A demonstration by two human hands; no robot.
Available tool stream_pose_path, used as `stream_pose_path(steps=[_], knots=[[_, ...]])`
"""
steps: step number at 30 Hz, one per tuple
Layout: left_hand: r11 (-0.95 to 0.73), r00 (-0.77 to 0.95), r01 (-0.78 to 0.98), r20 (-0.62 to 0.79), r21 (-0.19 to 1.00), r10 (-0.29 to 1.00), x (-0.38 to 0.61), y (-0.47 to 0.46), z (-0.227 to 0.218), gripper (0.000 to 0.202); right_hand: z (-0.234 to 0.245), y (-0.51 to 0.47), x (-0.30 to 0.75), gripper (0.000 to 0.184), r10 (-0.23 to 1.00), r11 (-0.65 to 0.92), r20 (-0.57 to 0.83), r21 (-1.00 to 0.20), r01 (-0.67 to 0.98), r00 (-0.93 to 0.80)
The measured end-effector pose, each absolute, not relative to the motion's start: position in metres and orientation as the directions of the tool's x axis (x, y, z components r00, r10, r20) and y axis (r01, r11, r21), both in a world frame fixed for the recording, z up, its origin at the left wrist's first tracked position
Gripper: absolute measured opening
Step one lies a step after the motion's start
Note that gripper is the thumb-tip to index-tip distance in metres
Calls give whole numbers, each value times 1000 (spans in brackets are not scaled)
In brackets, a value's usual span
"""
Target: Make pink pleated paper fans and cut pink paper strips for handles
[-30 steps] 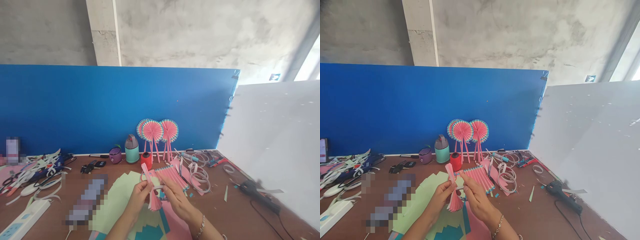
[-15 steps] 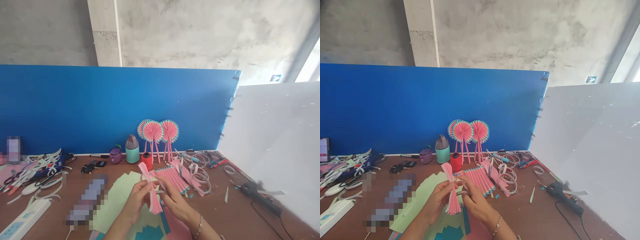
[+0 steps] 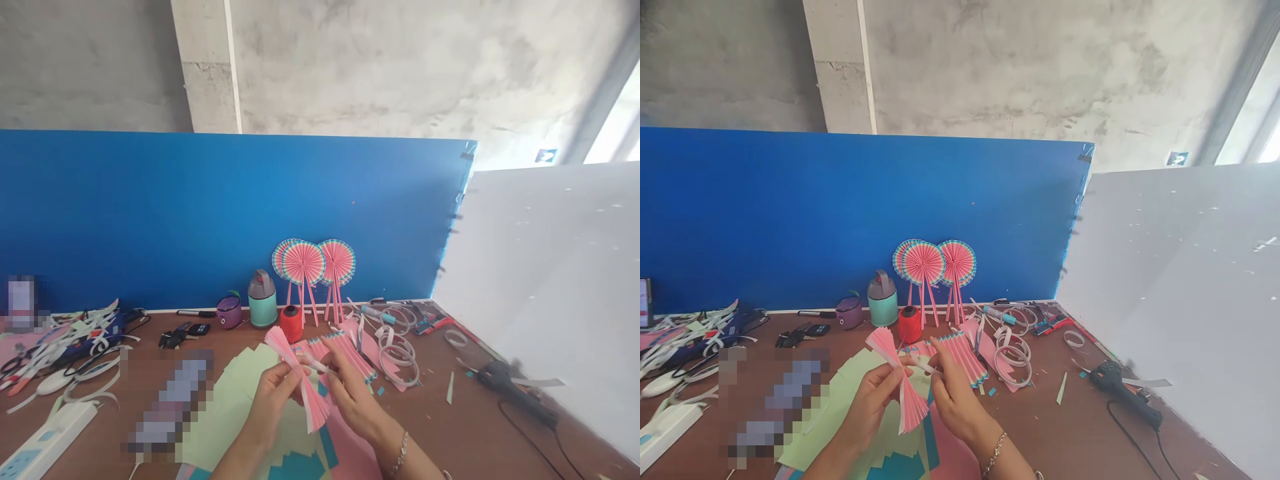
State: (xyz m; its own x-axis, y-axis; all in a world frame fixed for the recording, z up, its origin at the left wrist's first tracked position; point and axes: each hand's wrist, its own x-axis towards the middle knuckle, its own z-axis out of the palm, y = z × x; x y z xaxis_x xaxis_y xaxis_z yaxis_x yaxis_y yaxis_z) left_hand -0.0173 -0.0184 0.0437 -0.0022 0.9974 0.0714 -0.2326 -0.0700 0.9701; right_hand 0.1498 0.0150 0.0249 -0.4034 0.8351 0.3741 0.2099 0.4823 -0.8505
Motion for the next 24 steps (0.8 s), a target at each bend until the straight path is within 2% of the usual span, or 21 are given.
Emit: stream_pose_path(steps=[5,11,15,19,21,24], knots=[[-91,-132,-154,71,984,989,-16,-14,40,34,25,15,145,44,888,399,358,-912,96,-290],[-32,-189,-143,5,989,982,-18,-11,40,39,16,17,141,41,839,523,471,-836,165,-273],[-5,-262,-76,-15,997,965,-24,-7,38,39,9,18,138,41,818,561,484,-789,250,-311],[-56,-322,89,82,994,943,-31,-7,37,36,6,17,132,38,807,584,492,-749,313,-328],[-71,-355,240,156,968,922,-34,-8,38,35,5,16,130,37,778,618,514,-730,292,-362],[-6,-447,467,241,884,862,-40,-7,40,39,1,19,128,38,736,667,551,-688,286,-393]])
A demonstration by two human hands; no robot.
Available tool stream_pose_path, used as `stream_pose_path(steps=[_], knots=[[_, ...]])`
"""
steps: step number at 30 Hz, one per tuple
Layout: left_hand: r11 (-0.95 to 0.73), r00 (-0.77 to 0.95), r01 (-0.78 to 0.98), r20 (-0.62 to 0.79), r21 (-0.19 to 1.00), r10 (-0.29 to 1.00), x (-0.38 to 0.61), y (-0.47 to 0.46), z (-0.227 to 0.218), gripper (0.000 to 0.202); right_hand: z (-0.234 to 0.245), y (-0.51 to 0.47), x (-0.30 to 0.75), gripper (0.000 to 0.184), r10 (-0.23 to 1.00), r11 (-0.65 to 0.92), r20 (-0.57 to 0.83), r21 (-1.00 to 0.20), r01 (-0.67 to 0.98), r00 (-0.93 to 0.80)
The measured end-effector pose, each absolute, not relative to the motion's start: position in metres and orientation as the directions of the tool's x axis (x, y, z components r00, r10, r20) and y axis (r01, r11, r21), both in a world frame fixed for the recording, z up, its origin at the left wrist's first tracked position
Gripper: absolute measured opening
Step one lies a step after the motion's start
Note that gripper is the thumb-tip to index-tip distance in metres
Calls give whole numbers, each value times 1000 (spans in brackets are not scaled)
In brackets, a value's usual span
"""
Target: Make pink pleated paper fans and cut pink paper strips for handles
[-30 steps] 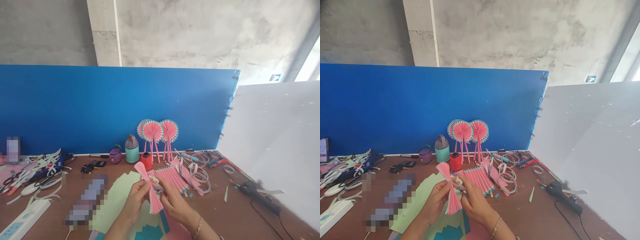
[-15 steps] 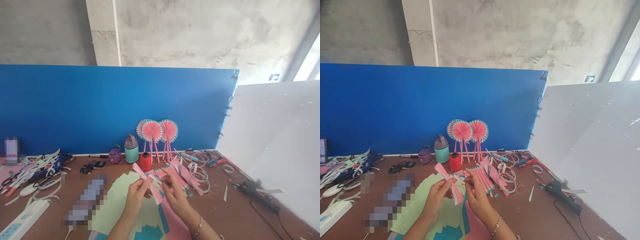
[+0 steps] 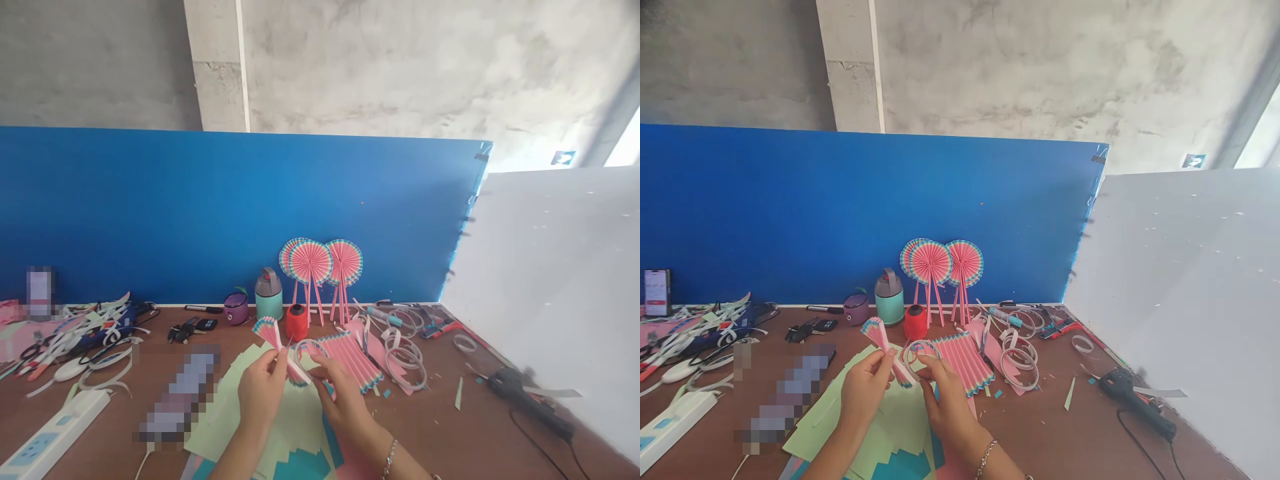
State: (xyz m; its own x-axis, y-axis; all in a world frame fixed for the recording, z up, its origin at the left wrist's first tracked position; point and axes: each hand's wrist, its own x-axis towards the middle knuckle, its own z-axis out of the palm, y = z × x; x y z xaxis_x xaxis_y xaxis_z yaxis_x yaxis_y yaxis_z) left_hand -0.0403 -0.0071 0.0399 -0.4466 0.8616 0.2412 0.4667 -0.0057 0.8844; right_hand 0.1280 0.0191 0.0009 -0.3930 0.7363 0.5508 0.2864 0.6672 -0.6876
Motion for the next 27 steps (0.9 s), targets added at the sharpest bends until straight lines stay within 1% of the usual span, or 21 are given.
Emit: stream_pose_path(steps=[1,3,5,7,9,11,13,14,16,19,22,24,27], knots=[[13,-477,502,264,865,838,-42,-6,40,40,-1,21,127,39,731,675,556,-676,296,-396],[-7,-517,493,300,870,802,-45,-4,40,41,-4,24,126,42,720,686,554,-659,308,-418],[-98,-506,401,309,911,805,-46,-2,39,38,-6,26,125,46,696,705,547,-646,295,-466],[-185,-458,278,299,943,837,-43,-2,37,34,-5,26,125,47,690,699,529,-664,265,-493],[-230,-390,183,285,956,875,-38,-3,36,34,-1,23,126,41,757,609,468,-759,231,-457],[-245,-317,131,274,961,908,-31,-4,34,35,6,20,128,37,842,448,359,-881,152,-402],[-249,-246,104,267,963,932,-25,-5,33,35,13,16,129,39,869,319,273,-947,45,-412],[-250,-216,92,264,964,940,-23,-6,32,34,16,15,129,40,867,283,249,-959,15,-432],[-234,-192,71,243,970,951,-19,-6,33,33,19,15,128,40,864,243,201,-969,34,-462],[-149,-251,15,148,989,957,-20,-6,35,34,17,16,125,34,881,184,119,-978,101,-457],[-104,-320,-108,64,989,945,-27,-3,36,36,12,18,125,33,867,120,79,-991,53,-492],[-120,-346,-188,49,975,937,-32,-1,35,36,10,19,127,30,851,66,47,-998,17,-523],[-151,-375,-258,45,954,926,-36,2,33,41,12,18,130,28,825,-11,8,-1000,-30,-565]])
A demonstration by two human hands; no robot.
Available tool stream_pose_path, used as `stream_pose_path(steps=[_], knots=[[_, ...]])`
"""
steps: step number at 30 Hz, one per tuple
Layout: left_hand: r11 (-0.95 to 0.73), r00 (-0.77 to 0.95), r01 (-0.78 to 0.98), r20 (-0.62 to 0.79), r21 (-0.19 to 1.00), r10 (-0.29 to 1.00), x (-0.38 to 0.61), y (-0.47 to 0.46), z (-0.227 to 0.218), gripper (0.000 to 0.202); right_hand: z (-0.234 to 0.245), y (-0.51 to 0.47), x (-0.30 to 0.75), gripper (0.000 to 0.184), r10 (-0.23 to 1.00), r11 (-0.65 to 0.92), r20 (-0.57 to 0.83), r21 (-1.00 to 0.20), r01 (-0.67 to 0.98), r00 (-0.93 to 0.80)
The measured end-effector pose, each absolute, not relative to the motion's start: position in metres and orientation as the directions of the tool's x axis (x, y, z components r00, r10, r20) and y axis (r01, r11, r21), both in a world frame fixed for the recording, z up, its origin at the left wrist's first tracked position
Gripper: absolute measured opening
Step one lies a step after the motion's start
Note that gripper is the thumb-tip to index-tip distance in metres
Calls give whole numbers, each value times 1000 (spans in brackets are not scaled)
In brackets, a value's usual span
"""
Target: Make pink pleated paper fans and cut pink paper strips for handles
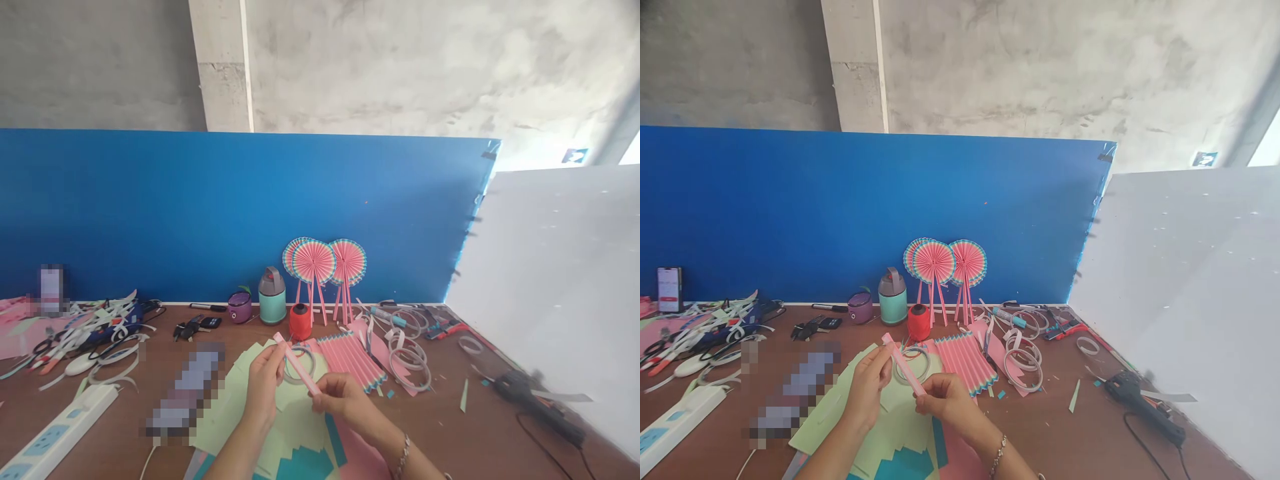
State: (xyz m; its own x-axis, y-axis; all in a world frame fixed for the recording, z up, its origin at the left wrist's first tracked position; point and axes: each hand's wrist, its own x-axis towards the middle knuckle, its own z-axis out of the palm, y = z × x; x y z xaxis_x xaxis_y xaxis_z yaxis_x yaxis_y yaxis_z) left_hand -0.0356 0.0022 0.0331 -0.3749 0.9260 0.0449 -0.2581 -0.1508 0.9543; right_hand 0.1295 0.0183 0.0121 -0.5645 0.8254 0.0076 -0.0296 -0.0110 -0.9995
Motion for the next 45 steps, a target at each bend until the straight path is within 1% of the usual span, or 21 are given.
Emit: stream_pose_path(steps=[3,6,9,13,16,20,25,27,31,33,35,37,39,41,42,45], knots=[[-158,-402,-299,26,941,915,-35,3,34,44,16,17,132,30,806,-76,-49,-997,-21,-590],[-169,-425,-328,15,929,905,-32,2,37,42,18,18,133,34,790,-121,-122,-992,43,-600],[-178,-428,-342,16,923,903,-29,0,38,43,18,19,134,38,774,-133,-166,-986,99,-610],[-180,-403,-372,16,911,915,-27,-1,36,48,15,19,135,39,767,-108,-176,-983,146,-618],[-146,-362,-411,-14,900,932,-27,0,33,49,14,17,134,40,755,-107,-187,-981,163,-628],[-135,-374,-447,-47,884,926,-28,0,33,49,15,15,133,42,730,-126,-200,-979,158,-654],[-134,-369,-474,-58,870,928,-30,-2,37,51,18,13,133,39,689,-137,-179,-984,116,-702],[-138,-373,-502,-70,854,925,-31,-1,36,49,19,12,132,38,663,-147,-177,-984,104,-727],[-137,-401,-544,-113,828,909,-34,2,33,40,20,7,129,41,620,-183,-197,-978,104,-760],[-126,-387,-533,-109,837,915,-34,3,32,41,19,6,129,41,612,-174,-210,-976,129,-763],[-95,-320,-500,-82,861,944,-35,3,32,43,19,6,132,40,573,-152,-223,-974,165,-789],[-39,-196,-452,-56,891,979,-36,2,33,41,20,9,135,41,556,-121,-209,-978,171,-804],[30,-55,-393,-56,919,997,-35,0,35,40,23,12,138,44,643,-62,-131,-991,120,-755],[87,64,-326,-70,941,996,-32,-4,39,41,26,16,139,45,760,-16,-41,-999,45,-649],[115,124,-287,-82,951,989,-30,-6,40,41,28,17,138,45,793,-14,-17,-1000,10,-609],[123,252,-180,-75,976,965,-25,-12,44,43,32,17,137,39,803,-71,-16,-995,-69,-596]])
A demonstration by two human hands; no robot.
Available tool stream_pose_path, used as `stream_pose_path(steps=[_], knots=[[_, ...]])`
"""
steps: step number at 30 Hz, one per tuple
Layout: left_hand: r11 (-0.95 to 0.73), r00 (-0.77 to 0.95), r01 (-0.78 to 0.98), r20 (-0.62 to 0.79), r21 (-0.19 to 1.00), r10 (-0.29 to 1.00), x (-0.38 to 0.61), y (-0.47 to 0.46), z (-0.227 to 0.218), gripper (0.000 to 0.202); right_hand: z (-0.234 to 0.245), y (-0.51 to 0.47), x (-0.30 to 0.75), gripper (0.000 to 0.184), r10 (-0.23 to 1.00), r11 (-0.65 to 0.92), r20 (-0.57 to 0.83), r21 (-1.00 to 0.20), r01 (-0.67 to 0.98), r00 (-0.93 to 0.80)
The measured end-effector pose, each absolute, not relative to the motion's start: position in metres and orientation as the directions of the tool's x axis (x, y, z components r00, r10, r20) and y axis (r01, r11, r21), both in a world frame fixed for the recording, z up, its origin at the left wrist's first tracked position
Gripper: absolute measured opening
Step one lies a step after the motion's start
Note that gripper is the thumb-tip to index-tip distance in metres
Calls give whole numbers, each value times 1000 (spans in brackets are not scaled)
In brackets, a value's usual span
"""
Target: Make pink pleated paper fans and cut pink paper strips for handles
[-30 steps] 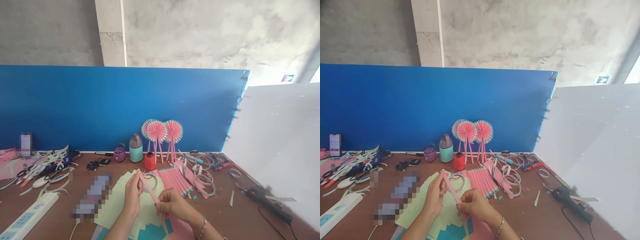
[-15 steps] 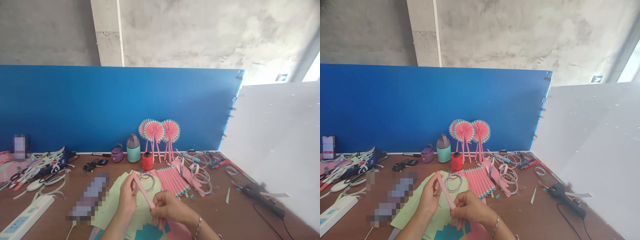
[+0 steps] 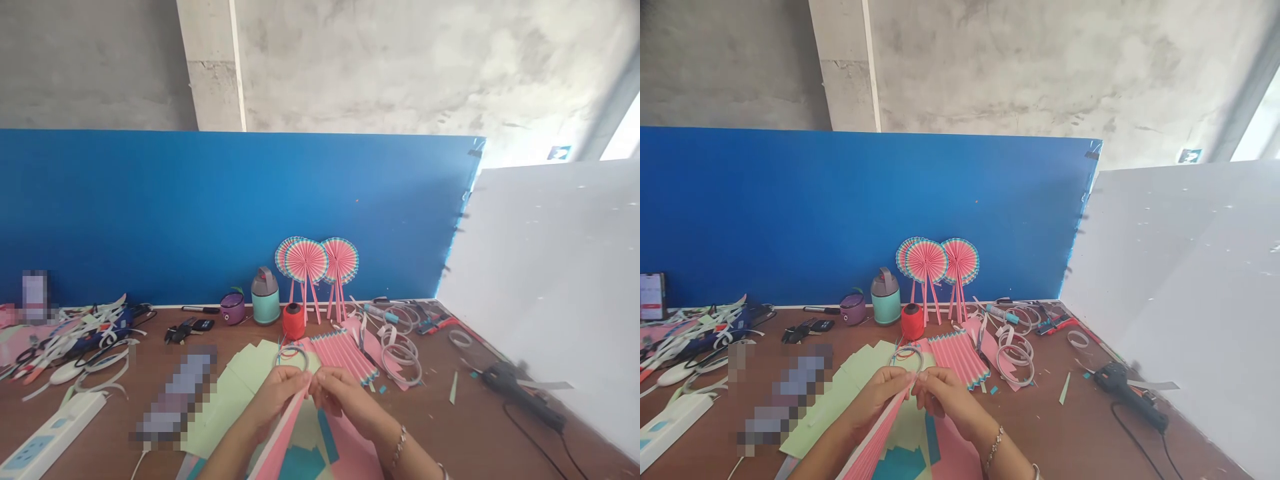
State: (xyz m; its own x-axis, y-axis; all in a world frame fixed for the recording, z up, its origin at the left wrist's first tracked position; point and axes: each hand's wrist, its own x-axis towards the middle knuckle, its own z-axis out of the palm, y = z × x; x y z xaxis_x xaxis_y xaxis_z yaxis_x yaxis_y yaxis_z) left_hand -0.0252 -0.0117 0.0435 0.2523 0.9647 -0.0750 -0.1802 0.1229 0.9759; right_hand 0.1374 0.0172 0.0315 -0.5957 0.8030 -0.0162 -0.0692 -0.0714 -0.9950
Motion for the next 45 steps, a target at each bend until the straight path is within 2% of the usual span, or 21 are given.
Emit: stream_pose_path(steps=[7,11,13,14,15,18,19,21,22,24,26,27,30,32,45], knots=[[159,292,-31,-143,987,946,-25,-15,36,44,32,14,137,15,764,-204,-129,-978,-46,-633],[132,289,-19,-121,991,950,-29,-10,35,41,33,16,138,14,771,-232,-127,-968,-90,-624],[100,213,-34,-91,994,973,-37,-3,36,36,33,18,140,17,817,-221,-107,-965,-138,-566],[81,104,-49,-76,996,992,-43,1,37,36,33,20,140,18,852,-205,-91,-964,-167,-516],[13,-98,-76,-21,997,995,-50,4,39,39,33,22,141,20,888,-181,-74,-964,-197,-454],[-122,-409,-64,86,990,909,-69,8,45,38,32,28,144,25,965,-94,-26,-963,-254,-261],[-225,-603,26,195,974,773,-72,6,46,34,31,30,145,27,977,-69,-15,-966,-250,-211],[-385,-729,288,462,877,506,-69,-2,47,22,31,30,144,29,989,-25,7,-976,-214,-149],[-465,-655,389,594,795,467,-64,-7,46,15,31,30,143,30,990,-7,19,-982,-187,-138],[-593,-346,470,755,653,557,-46,-16,42,3,31,27,140,33,988,9,29,-992,-127,-155],[-635,-46,439,722,635,690,-26,-21,36,9,31,22,136,35,982,14,29,-997,-81,-186],[-616,-2,424,681,664,733,-18,-22,33,13,31,20,133,36,978,18,32,-998,-67,-205],[-513,-77,403,586,758,806,-5,-19,25,14,29,15,129,38,961,52,62,-998,-45,-268],[-489,-104,397,568,777,817,-5,-16,23,13,28,14,129,40,948,75,82,-997,-35,-307],[-538,-74,413,616,735,784,-9,-12,20,14,27,15,132,38,916,186,181,-982,-21,-357]])
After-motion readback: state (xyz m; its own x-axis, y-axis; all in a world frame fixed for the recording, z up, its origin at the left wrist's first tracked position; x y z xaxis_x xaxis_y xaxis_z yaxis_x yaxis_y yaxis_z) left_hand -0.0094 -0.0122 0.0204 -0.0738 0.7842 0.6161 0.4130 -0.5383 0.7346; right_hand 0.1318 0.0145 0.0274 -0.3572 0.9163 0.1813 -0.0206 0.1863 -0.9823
